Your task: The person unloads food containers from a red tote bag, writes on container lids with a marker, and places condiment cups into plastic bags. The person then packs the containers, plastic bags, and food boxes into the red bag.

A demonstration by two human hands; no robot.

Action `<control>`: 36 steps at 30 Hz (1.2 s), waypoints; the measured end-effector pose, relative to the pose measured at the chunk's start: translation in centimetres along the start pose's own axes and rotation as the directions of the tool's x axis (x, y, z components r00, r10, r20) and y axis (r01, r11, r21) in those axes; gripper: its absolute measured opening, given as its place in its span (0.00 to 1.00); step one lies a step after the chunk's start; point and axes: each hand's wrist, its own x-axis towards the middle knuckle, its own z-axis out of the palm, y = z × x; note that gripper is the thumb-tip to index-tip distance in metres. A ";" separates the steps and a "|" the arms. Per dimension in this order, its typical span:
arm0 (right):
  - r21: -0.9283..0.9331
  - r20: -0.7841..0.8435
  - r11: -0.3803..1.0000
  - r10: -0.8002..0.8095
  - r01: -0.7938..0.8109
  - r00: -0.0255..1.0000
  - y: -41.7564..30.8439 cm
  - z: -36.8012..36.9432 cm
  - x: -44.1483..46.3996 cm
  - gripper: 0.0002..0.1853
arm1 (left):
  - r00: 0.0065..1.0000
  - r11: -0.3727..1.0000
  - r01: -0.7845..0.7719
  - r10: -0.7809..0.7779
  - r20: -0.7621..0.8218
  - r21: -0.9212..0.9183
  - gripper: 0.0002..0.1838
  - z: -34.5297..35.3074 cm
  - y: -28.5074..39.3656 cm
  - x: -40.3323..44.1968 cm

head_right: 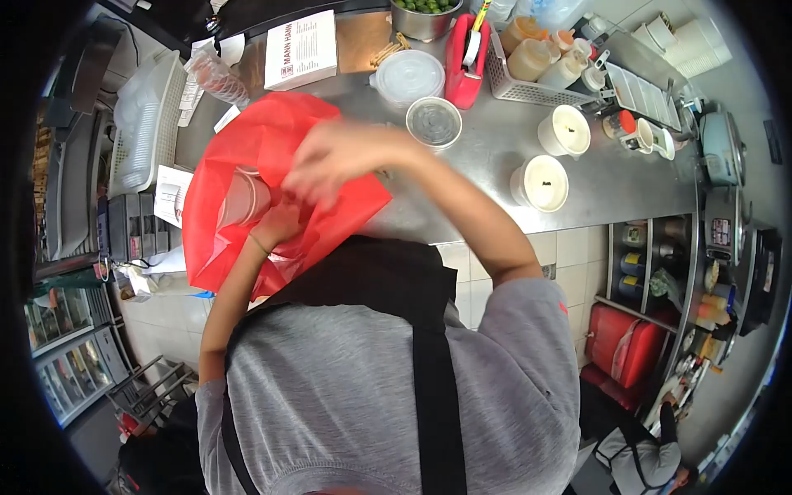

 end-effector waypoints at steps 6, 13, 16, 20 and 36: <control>-0.595 -0.773 0.380 -0.030 -0.708 0.634 11.6 -6.3 -5.4 0.50 | 0.981 0.997 -0.022 0.036 0.189 -0.075 0.31 -3.6 0.6 -4.3; -0.511 -0.823 0.520 -0.065 -0.685 0.565 14.5 -5.6 -4.5 0.51 | 0.957 0.931 -0.267 0.287 0.046 -0.249 0.41 -8.4 2.0 -9.8; -0.564 -0.769 0.555 -0.085 -0.611 0.633 9.2 -4.1 -5.1 0.50 | 0.950 0.878 0.047 0.108 0.292 -0.477 0.49 -11.5 3.4 -11.6; -0.699 -0.616 0.609 -0.248 -0.374 0.748 -0.8 -0.5 -4.3 0.49 | 0.988 0.929 -0.102 0.135 0.071 -0.356 0.46 -3.9 3.1 -9.4; -0.781 -0.169 0.623 -0.156 -0.036 0.973 3.3 8.9 8.5 0.44 | 0.844 0.567 -0.529 0.431 -0.320 -0.632 0.27 -1.5 4.4 -9.3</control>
